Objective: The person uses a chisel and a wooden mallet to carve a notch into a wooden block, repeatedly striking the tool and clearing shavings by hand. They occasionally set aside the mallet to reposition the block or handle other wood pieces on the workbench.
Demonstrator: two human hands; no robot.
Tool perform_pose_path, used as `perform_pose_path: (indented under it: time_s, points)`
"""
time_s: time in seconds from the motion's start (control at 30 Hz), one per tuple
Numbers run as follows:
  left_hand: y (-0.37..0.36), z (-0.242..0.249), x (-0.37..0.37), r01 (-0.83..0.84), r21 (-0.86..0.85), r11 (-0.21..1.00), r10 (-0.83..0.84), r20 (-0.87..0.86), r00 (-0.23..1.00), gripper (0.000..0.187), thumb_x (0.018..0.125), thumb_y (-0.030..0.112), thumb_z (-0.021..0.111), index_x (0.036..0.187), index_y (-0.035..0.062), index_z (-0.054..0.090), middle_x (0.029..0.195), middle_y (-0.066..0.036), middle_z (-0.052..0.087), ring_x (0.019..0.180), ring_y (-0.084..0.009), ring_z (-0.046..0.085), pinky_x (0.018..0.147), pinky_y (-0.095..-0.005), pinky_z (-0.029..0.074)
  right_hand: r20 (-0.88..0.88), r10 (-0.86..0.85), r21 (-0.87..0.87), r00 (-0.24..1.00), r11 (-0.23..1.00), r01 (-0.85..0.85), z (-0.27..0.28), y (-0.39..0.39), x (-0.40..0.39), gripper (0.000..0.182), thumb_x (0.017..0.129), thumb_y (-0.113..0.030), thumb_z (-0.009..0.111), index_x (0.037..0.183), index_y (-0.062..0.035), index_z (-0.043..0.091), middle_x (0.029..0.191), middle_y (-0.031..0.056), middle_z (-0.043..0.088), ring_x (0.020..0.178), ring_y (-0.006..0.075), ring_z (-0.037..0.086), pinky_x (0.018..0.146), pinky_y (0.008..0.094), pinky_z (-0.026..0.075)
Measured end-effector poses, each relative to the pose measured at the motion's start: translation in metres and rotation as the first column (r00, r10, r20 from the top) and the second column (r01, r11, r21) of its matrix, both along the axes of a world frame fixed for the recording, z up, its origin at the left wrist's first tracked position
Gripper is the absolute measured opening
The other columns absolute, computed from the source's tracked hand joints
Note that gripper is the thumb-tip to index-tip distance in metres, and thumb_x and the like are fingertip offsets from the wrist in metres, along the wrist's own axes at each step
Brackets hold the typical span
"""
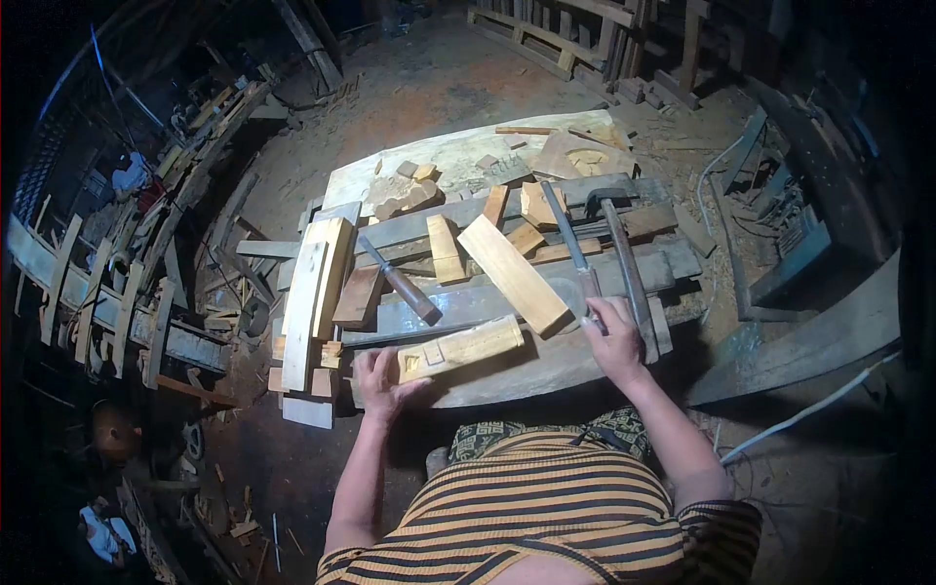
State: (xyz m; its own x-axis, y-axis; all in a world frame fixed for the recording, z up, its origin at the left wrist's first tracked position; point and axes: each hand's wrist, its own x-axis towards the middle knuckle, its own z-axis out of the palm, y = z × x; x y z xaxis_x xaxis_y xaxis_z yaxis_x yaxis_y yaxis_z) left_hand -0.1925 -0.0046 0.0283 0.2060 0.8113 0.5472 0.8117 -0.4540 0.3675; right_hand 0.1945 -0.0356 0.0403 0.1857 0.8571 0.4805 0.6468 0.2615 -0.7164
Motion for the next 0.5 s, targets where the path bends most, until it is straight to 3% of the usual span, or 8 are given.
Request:
perform_pose_path:
  time_s: [0.03,0.1,0.2,0.3,0.4,0.43,0.47,0.5]
  points:
    - [-0.009,-0.005,-0.005,0.003,-0.002,1.0,-0.003,-0.006,1.0,0.069,0.049,0.046,0.085,0.101,0.0066,0.061,0.092,-0.009,0.051,0.087,-0.0268,0.049,0.076,-0.0395,0.042,0.05,-0.007,0.057,0.999,0.998,0.004,0.001,0.001,-0.004,0.03,0.075,-0.008,0.065,0.104,-0.0027,0.059,0.092,0.013,0.055,0.083,0.0294,0.056,0.073,0.0375,0.045]
    - [-0.035,-0.014,-0.017,-0.025,-0.1,0.995,0.053,0.293,0.955,0.07,0.046,0.045,0.086,0.098,0.0045,0.061,0.09,-0.009,0.051,0.082,-0.0245,0.05,0.071,-0.0365,0.044,0.016,0.008,0.042,1.0,0.999,-0.009,-0.004,0.003,-0.011,0.031,0.075,-0.01,0.066,0.104,-0.0022,0.059,0.098,0.0145,0.055,0.091,0.0329,0.053,0.08,0.0396,0.043]
    - [-0.089,-0.01,-0.033,-0.139,-0.139,0.98,0.177,0.313,0.933,0.065,0.057,0.05,0.082,0.094,0.0009,0.06,0.09,-0.009,0.051,0.08,-0.022,0.052,0.069,-0.0322,0.045,0.053,0.044,0.067,0.998,0.997,-0.048,-0.008,0.007,-0.017,0.031,0.074,-0.009,0.066,0.104,-0.0013,0.059,0.099,0.0149,0.055,0.094,0.0335,0.052,0.082,0.0401,0.043]
    - [-0.156,-0.048,-0.061,-0.317,-0.438,0.841,0.527,0.531,0.663,0.065,0.072,0.061,0.067,0.091,-0.0003,0.06,0.09,-0.007,0.051,0.076,-0.0224,0.054,0.07,-0.0315,0.046,0.056,0.057,0.061,0.997,0.996,-0.061,-0.011,0.008,-0.015,0.031,0.074,-0.009,0.066,0.104,-0.0013,0.059,0.099,0.0149,0.055,0.093,0.0335,0.052,0.082,0.0403,0.043]
    - [-0.211,-0.098,-0.104,-0.454,-0.411,0.79,0.612,0.547,0.571,0.072,0.074,0.074,0.054,0.09,0.004,0.06,0.085,-0.004,0.052,0.069,-0.0224,0.054,0.066,-0.0339,0.048,0.053,0.066,0.047,0.996,0.997,-0.069,-0.012,0.01,-0.013,0.032,0.073,-0.009,0.066,0.103,-0.0015,0.059,0.099,0.0146,0.056,0.093,0.0333,0.053,0.081,0.0403,0.043]
    - [-0.221,-0.088,-0.095,-0.338,-0.586,0.737,0.66,0.732,0.171,0.075,0.073,0.078,0.047,0.09,0.0065,0.059,0.081,-0.004,0.052,0.067,-0.0224,0.054,0.063,-0.0351,0.048,0.056,0.075,0.041,0.996,0.996,-0.077,-0.012,0.011,-0.012,0.032,0.073,-0.009,0.066,0.103,-0.0015,0.059,0.099,0.0144,0.056,0.093,0.0332,0.053,0.081,0.0402,0.043]
    - [-0.223,-0.048,-0.065,-0.148,-0.688,0.71,0.64,0.719,-0.272,0.078,0.073,0.083,0.04,0.09,0.0089,0.057,0.077,-0.004,0.052,0.065,-0.0224,0.054,0.06,-0.0362,0.048,0.054,0.072,0.045,0.996,0.996,-0.075,-0.011,0.012,-0.012,0.032,0.073,-0.009,0.066,0.103,-0.0015,0.059,0.099,0.0144,0.056,0.093,0.0332,0.053,0.081,0.0402,0.043]
    - [-0.217,-0.009,-0.032,-0.302,-0.705,0.642,0.612,0.708,-0.352,0.083,0.068,0.089,0.033,0.09,0.012,0.055,0.073,-0.004,0.053,0.066,-0.0227,0.055,0.054,-0.0384,0.048,0.057,0.072,0.049,0.996,0.996,-0.075,-0.011,0.013,-0.013,0.03,0.074,-0.007,0.066,0.103,-0.0013,0.059,0.097,0.0142,0.056,0.092,0.0324,0.053,0.08,0.0391,0.043]
